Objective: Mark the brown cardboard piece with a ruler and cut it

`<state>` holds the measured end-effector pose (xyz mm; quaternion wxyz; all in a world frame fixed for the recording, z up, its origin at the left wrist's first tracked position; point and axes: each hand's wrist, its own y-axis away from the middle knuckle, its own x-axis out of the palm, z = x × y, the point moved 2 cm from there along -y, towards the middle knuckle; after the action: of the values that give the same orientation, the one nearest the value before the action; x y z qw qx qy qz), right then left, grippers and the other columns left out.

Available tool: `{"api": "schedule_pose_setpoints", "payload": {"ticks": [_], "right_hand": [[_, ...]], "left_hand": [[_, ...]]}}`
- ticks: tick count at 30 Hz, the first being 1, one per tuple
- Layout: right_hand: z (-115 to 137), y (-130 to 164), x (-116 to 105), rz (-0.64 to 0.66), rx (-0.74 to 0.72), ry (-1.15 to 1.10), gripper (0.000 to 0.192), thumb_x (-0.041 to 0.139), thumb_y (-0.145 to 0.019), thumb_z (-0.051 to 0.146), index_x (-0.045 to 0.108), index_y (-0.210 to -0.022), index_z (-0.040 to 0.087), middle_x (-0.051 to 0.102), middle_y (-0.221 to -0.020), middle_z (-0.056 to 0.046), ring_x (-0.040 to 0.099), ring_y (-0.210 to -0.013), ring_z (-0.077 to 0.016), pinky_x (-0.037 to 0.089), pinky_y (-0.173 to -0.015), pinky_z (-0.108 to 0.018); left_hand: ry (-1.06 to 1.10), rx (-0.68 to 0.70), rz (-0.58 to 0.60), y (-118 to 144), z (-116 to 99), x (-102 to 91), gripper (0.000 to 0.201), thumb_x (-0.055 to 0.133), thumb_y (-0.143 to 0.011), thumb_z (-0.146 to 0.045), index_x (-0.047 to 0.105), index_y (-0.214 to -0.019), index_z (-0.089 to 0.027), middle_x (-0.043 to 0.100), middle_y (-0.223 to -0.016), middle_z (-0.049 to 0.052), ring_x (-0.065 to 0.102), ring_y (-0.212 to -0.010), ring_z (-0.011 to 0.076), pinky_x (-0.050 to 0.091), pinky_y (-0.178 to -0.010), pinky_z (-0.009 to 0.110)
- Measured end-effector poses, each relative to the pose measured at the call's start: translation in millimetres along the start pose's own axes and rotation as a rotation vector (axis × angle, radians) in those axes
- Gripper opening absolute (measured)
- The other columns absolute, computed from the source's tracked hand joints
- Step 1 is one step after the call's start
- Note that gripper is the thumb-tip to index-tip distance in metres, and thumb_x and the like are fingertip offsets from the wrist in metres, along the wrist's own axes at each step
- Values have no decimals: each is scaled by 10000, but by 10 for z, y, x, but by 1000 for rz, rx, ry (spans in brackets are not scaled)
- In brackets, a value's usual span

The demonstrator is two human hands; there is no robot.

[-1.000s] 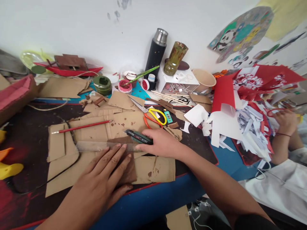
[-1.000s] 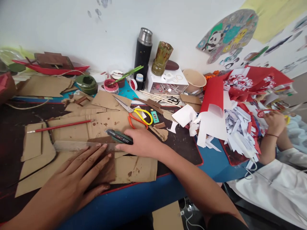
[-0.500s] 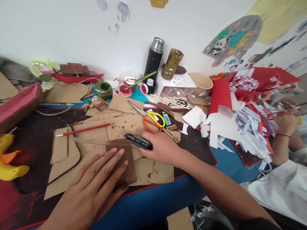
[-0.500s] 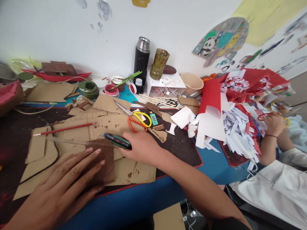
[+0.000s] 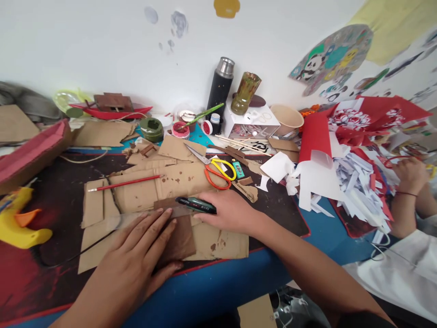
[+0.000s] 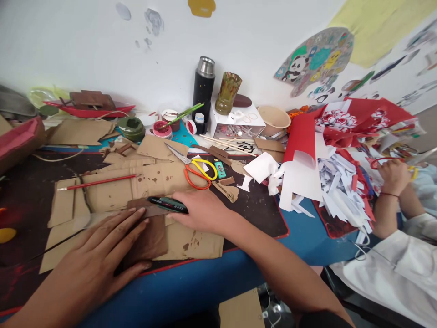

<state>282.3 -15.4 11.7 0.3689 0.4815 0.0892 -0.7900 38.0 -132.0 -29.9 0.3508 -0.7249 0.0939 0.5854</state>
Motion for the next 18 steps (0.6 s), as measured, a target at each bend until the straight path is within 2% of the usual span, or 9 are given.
{"api": "schedule_pose_setpoints", "payload": {"ticks": [4,7,12,18], "right_hand": [[-21,33,-32,-25,68,-49,323,770,-1079,510,747,-1172,202,813,-1014,-61,693,-879,-225,375,-743,-310],[-19,33,-5,-34,69,-24,367,787,-1062,542,747,-1218,213,823,-1063,-72,713,-923,-242,378,-760,-318],[5,-2,24,-22,93,36,325,792,-1058,506,739,-1222,230,820,-1072,-69,720,-936,-248,358,-739,-321],[17,-34,29,-14,157,44,268,786,-1046,442,729,-1190,224,799,-981,-58,685,-854,-235,309,-694,-330]], "left_hand": [[32,8,-5,11,26,38,713,516,-1138,-531,496,-1698,-90,687,-1609,237,662,-1469,396,472,-1247,544],[78,19,-4,-7,107,51,776,514,-1134,-576,424,-1758,-123,690,-1617,212,679,-1451,382,496,-1232,536],[89,73,21,-39,223,41,739,521,-1126,-609,513,-1719,-170,684,-1630,189,658,-1476,374,495,-1242,542],[60,75,8,-44,210,-27,630,498,-1142,-562,609,-1637,-189,689,-1623,171,625,-1508,359,484,-1237,517]]}}
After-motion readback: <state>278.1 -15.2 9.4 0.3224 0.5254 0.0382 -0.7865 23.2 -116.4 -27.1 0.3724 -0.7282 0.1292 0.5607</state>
